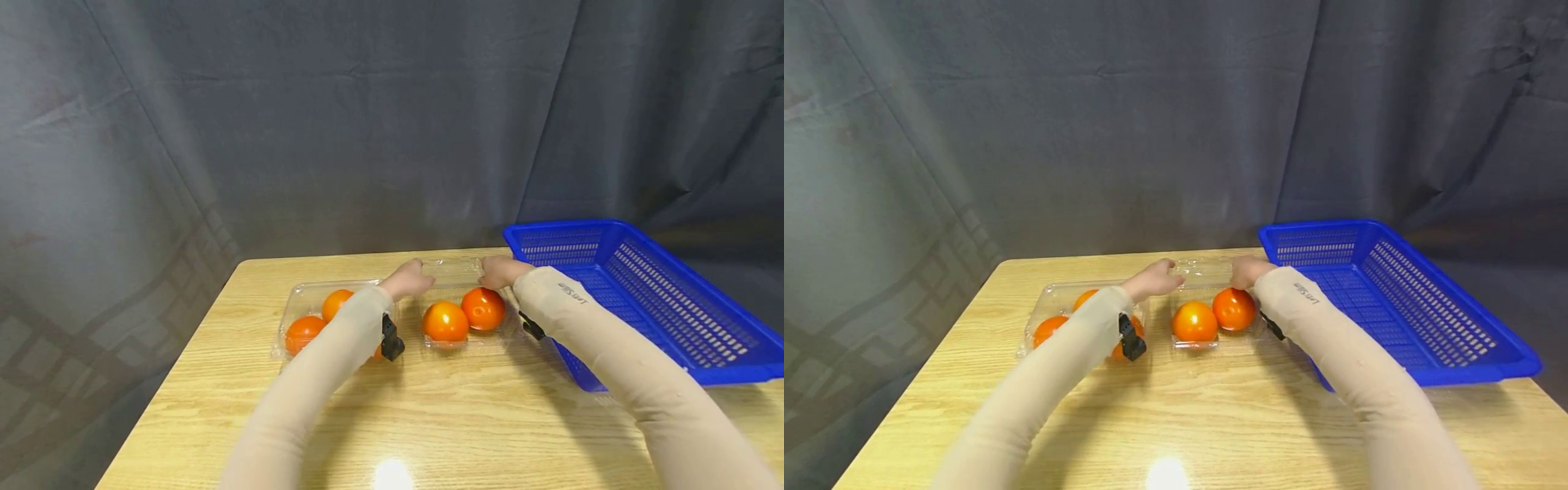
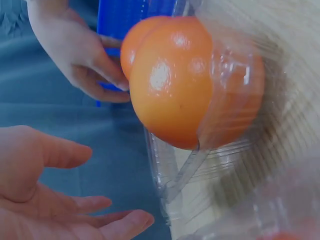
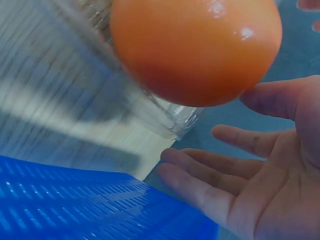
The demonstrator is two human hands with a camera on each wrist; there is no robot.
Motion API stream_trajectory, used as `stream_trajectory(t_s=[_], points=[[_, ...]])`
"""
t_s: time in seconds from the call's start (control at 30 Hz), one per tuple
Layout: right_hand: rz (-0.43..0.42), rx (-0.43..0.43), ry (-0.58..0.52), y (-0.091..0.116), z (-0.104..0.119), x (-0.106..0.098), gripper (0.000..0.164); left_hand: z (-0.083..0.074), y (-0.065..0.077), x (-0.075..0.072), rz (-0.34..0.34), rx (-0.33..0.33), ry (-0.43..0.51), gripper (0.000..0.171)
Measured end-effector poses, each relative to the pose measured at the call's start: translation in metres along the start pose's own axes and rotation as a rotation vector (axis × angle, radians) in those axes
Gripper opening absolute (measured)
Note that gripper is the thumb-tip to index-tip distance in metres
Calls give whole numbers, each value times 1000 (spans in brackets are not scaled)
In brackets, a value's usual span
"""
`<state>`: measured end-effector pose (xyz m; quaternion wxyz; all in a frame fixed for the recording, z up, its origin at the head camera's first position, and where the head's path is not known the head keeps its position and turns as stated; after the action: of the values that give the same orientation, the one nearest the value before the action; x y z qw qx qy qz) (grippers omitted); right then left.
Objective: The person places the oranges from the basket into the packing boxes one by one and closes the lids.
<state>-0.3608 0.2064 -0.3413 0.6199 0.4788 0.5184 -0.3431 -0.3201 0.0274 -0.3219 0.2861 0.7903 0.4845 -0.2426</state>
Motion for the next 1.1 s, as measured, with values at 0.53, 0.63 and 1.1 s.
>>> stream_trajectory(t_s=[0.53, 0.63, 1.1], points=[[88, 85, -161, 28, 12, -6, 19, 18, -11, 12, 112, -96, 226, 73], [94, 100, -187, 26, 9, -5, 20, 17, -11, 13, 122, -106, 224, 75], [44, 124, -200, 19, -1, -7, 29, 20, -13, 6, 74, -98, 246, 72]])
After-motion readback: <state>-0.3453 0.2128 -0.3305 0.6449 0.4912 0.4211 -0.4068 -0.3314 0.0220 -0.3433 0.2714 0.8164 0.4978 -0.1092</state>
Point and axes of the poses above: each hand's wrist, its own y-axis away from the middle knuckle, its own x-axis out of the palm, z = x × y, the point moved 5 cm from there along -y, towards the middle knuckle, and after that the axes turned 3 degrees about y, right-handed, at the moved point
